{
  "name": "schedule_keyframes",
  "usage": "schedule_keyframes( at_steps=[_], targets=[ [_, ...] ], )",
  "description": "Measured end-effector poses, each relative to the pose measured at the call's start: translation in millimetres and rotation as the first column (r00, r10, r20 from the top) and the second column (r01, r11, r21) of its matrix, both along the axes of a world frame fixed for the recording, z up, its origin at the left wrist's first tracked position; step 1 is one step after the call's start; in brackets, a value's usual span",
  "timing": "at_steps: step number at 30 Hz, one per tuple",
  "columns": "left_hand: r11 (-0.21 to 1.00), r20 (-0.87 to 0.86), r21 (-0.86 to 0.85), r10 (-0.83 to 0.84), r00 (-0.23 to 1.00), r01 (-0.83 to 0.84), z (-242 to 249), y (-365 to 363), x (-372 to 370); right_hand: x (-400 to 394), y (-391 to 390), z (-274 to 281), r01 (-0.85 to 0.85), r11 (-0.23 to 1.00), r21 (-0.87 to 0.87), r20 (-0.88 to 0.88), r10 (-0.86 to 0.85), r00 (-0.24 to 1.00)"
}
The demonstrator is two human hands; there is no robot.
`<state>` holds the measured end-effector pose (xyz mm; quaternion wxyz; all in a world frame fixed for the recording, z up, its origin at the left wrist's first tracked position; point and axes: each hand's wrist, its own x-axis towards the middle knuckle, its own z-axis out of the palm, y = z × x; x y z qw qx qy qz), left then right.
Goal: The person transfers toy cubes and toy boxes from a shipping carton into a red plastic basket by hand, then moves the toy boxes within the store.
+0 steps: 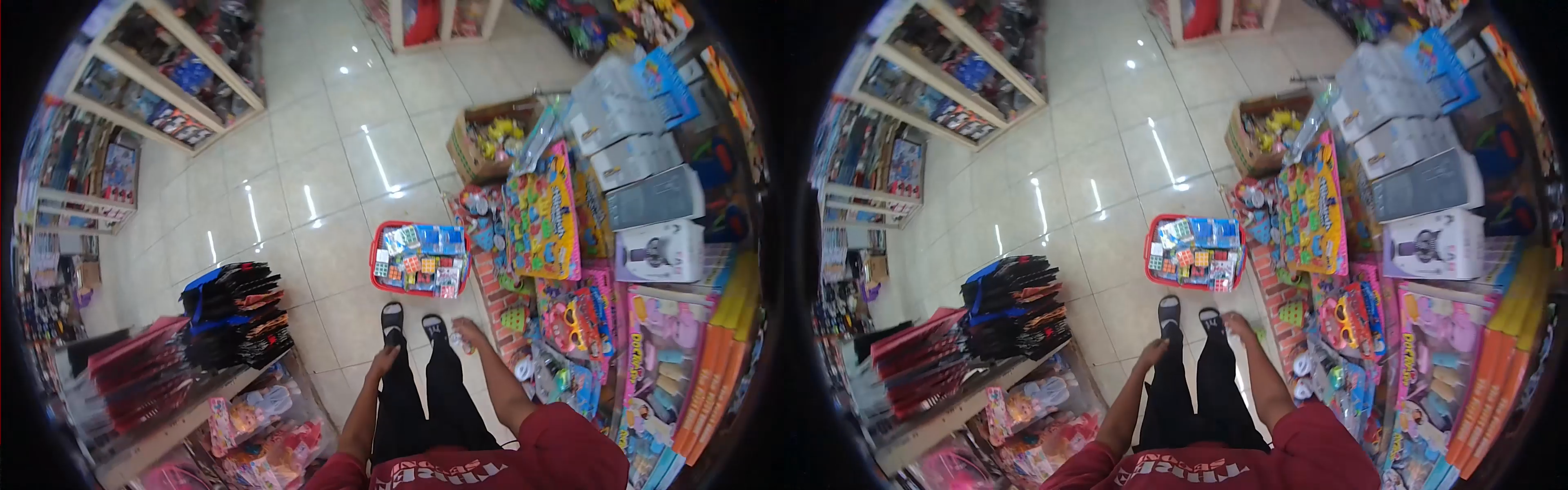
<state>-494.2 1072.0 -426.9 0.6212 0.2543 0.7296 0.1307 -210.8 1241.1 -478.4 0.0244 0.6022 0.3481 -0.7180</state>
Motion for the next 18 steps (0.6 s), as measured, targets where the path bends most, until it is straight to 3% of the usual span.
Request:
schedule_keyframes(
  at_steps=[4, 7, 9, 11, 14, 15, 18],
  targets=[
    [0.965, 0.001, 0.049, 0.256, 0.967, -0.256, 34.8, -43.3, 39.6, -4.6, -21.7, 54.5, -0.235, 0.971, -0.051, -0.002, 0.235, 0.972],
    [0.904, 0.011, 0.101, 0.417, 0.909, -0.416, 70.2, -65.1, 69.2, -8.5, -23.2, 93.6, -0.487, 0.873, -0.038, 0.002, 0.487, 0.873],
    [0.878, 0.027, 0.154, 0.454, 0.890, -0.453, 73.7, -85.2, 86.8, -10.1, -17.1, 99.8, -0.597, 0.801, 0.030, -0.026, 0.598, 0.801],
    [0.847, 0.028, 0.192, 0.501, 0.865, -0.496, 105.1, -103.7, 107.9, -12.3, -16.3, 124.0, -0.676, 0.735, 0.055, 0.035, 0.675, 0.737],
    [0.744, 0.027, 0.263, 0.631, 0.775, -0.615, 115.2, -153.7, 141.1, -33.8, -10.8, 145.3, -0.801, 0.591, 0.093, 0.100, 0.795, 0.598],
    [0.755, -0.035, 0.264, 0.629, 0.776, -0.600, 127.5, -170.7, 149.2, -36.8, -14.7, 148.7, -0.838, 0.537, 0.094, 0.117, 0.830, 0.545],
    [0.666, -0.229, 0.384, 0.740, 0.632, -0.640, 142.3, -228.1, 186.8, -57.1, -34.7, 163.5, -0.917, 0.377, 0.130, 0.159, 0.905, 0.394]
  ],
)
